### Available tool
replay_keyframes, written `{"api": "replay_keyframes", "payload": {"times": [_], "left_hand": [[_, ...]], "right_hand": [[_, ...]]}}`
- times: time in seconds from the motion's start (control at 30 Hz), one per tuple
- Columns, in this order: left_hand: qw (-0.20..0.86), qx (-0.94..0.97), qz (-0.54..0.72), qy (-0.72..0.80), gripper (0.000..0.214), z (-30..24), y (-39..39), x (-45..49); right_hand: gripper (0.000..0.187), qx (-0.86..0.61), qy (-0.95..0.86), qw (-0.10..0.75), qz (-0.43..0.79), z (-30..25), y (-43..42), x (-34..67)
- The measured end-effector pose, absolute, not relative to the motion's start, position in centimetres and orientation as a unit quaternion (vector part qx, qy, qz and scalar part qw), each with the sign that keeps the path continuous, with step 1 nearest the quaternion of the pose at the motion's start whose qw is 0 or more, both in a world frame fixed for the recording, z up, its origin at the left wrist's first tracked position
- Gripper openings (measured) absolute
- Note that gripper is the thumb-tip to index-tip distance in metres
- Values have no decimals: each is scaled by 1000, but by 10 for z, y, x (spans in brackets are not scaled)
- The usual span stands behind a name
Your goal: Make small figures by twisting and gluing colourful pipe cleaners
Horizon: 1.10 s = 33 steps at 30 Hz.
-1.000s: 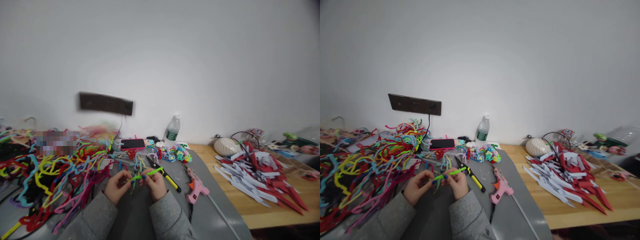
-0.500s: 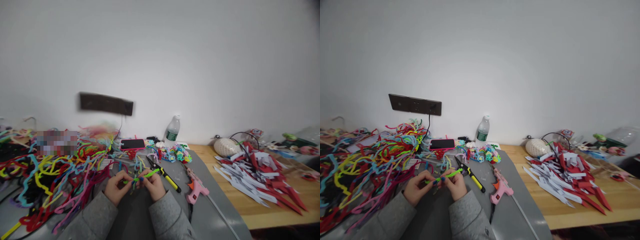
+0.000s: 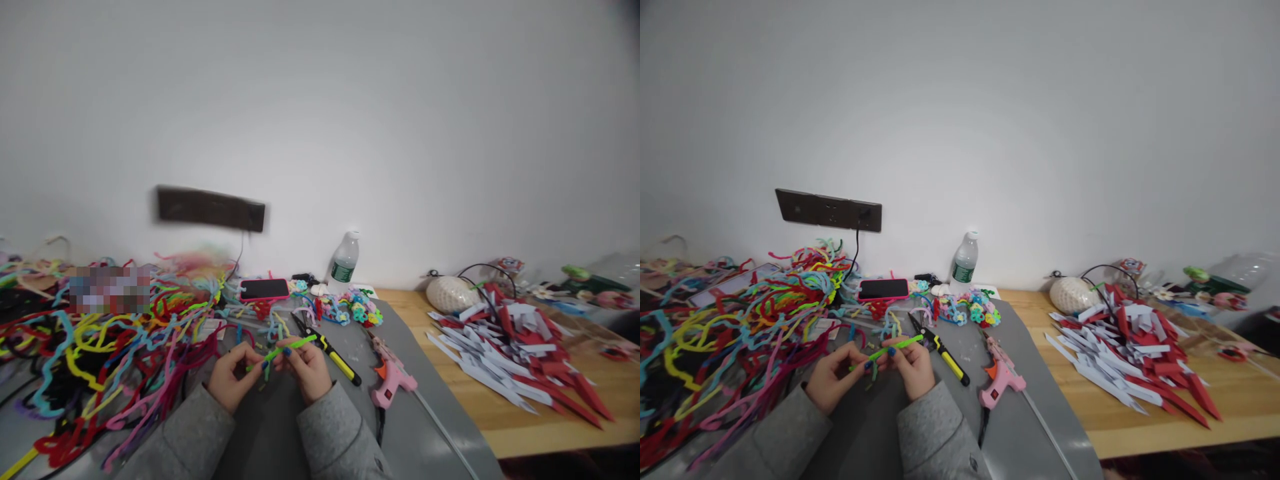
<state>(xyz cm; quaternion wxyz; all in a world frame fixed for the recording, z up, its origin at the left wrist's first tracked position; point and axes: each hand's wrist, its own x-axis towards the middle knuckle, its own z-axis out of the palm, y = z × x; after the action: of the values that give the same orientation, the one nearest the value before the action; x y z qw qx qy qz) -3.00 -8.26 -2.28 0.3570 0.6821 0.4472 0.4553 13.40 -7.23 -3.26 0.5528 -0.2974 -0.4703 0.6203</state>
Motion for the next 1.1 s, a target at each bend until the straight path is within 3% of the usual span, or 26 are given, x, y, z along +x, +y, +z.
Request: {"api": "replay_keyframes", "payload": {"times": [0.53,0.67,0.87,1.1], "left_hand": [[439,601,491,453,20,-24,-84,-30],[435,564,516,476,23,-19,-81,-33],[483,512,534,468,46,-15,-76,-36],[537,539,485,430,28,-21,-75,-40]], "right_hand": [[15,-284,-383,642,601,-27,-72,136],[19,-317,-443,587,600,-28,-72,135],[26,-316,-504,470,652,-19,-77,129],[23,-398,-522,434,616,-17,-97,127]]}}
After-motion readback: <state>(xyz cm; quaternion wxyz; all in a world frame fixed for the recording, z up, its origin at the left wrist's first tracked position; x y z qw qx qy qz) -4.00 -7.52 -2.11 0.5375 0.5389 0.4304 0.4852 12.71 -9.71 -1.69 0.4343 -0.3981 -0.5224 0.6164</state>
